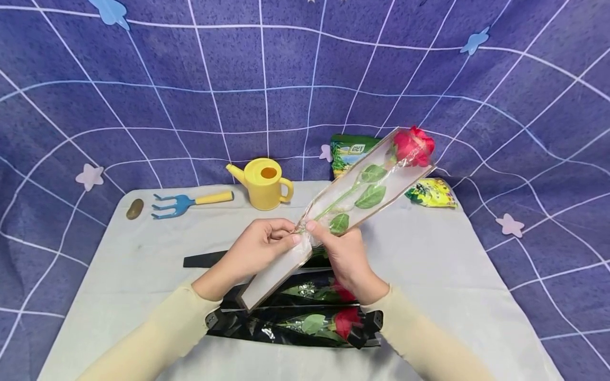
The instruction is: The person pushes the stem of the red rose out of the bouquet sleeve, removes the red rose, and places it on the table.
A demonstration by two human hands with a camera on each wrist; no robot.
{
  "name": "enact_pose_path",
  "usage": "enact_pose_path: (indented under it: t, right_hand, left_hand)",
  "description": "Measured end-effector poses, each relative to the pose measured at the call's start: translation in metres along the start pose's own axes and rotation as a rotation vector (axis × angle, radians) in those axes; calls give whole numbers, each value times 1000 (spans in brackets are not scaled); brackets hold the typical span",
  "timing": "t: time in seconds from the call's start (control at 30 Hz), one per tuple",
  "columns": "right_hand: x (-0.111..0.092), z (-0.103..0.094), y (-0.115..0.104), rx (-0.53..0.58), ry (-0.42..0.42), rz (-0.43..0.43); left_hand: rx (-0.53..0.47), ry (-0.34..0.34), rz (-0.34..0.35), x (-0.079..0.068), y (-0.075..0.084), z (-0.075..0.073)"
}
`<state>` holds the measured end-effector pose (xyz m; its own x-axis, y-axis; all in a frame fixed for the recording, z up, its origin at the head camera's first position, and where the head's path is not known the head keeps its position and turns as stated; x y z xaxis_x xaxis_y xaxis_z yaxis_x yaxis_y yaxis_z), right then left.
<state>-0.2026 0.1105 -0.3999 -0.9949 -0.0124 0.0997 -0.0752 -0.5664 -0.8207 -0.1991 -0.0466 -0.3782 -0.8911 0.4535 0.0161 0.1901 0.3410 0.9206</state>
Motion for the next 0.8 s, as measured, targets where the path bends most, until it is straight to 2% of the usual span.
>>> enact_pose_path:
  t: [0.1,0.27,0.4,0.57,0.63,0.8]
  right_hand:
    - [-2,-2,2,-46,0,30]
    - [-1,-7,-6,-86,-13,14]
    - [4,-14,-16,-27,-6,7]
    - [10,-20,-26,86,6,8]
    - [11,-19,-25,92,-4,10]
    - [6,-11,-17,38,-21,12]
  left_hand:
    - [14,3,14,0,1,1]
    - [35,-46,36,-1,-6,0]
    - [90,-53,23,-8,-11,-7]
    - [200,-26,-13,-14,-15,-17]
    - [228,-13,-5,-14,-13,-19]
    - [189,-27,36,-5,-2,-13]
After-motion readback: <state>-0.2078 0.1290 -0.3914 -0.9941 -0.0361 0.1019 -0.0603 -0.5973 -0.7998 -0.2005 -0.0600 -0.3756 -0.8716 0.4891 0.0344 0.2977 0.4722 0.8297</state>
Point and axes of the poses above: each hand's wrist, its own x-axis towards the middle knuckle, its own z-axis out of the palm, y = z × x, the point moved 6 cm from there along x, towards the middle knuckle, and after that the axes turned 9 degrees about x, right-handed, at the moved point
